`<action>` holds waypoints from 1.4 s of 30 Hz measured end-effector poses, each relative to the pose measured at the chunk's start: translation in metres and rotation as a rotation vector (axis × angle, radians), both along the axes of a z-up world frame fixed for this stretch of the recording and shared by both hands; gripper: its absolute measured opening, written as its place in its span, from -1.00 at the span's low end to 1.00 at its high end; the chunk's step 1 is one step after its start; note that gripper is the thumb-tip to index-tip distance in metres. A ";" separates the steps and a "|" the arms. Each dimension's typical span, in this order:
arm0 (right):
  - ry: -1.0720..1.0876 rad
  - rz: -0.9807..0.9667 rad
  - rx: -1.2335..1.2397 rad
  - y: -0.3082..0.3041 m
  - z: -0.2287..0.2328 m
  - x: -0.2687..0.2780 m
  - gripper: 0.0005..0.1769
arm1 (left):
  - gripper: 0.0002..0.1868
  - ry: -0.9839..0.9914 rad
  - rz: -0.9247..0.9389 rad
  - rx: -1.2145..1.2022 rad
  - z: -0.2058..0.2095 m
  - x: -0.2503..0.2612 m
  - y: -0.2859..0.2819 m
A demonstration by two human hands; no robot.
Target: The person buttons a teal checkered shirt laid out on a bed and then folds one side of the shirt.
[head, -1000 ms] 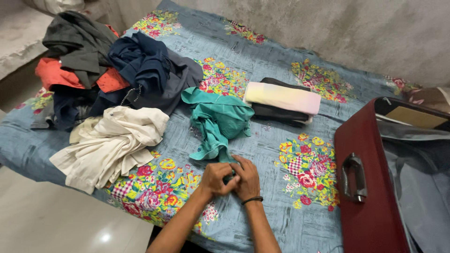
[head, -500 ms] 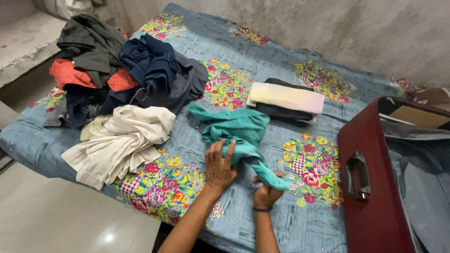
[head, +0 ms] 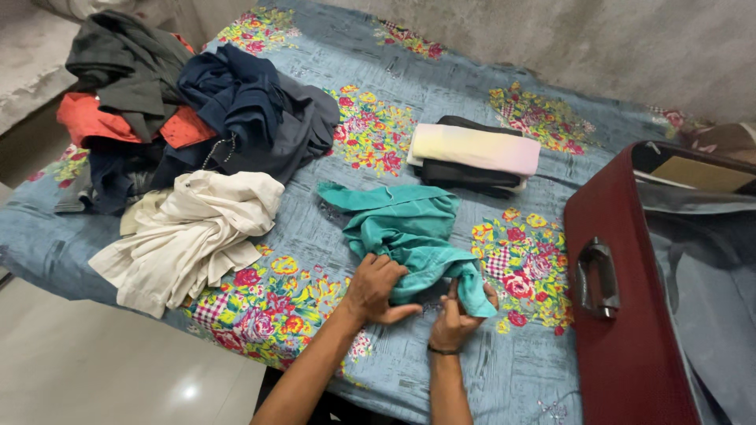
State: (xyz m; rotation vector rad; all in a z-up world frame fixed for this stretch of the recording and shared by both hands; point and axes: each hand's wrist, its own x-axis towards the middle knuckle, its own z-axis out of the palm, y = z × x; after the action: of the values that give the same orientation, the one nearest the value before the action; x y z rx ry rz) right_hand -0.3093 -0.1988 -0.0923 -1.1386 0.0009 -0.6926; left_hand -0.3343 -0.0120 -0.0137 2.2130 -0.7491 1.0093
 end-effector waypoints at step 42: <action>0.128 0.596 -0.001 -0.021 0.025 -0.046 -0.59 | -0.45 0.179 0.003 -0.026 0.000 -0.007 -0.005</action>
State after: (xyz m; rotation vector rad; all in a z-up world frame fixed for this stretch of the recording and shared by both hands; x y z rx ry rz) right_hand -0.3554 -0.2193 -0.0677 -1.1072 -0.2219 -0.0894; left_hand -0.3413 -0.0166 -0.0136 2.2473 -0.6487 0.8045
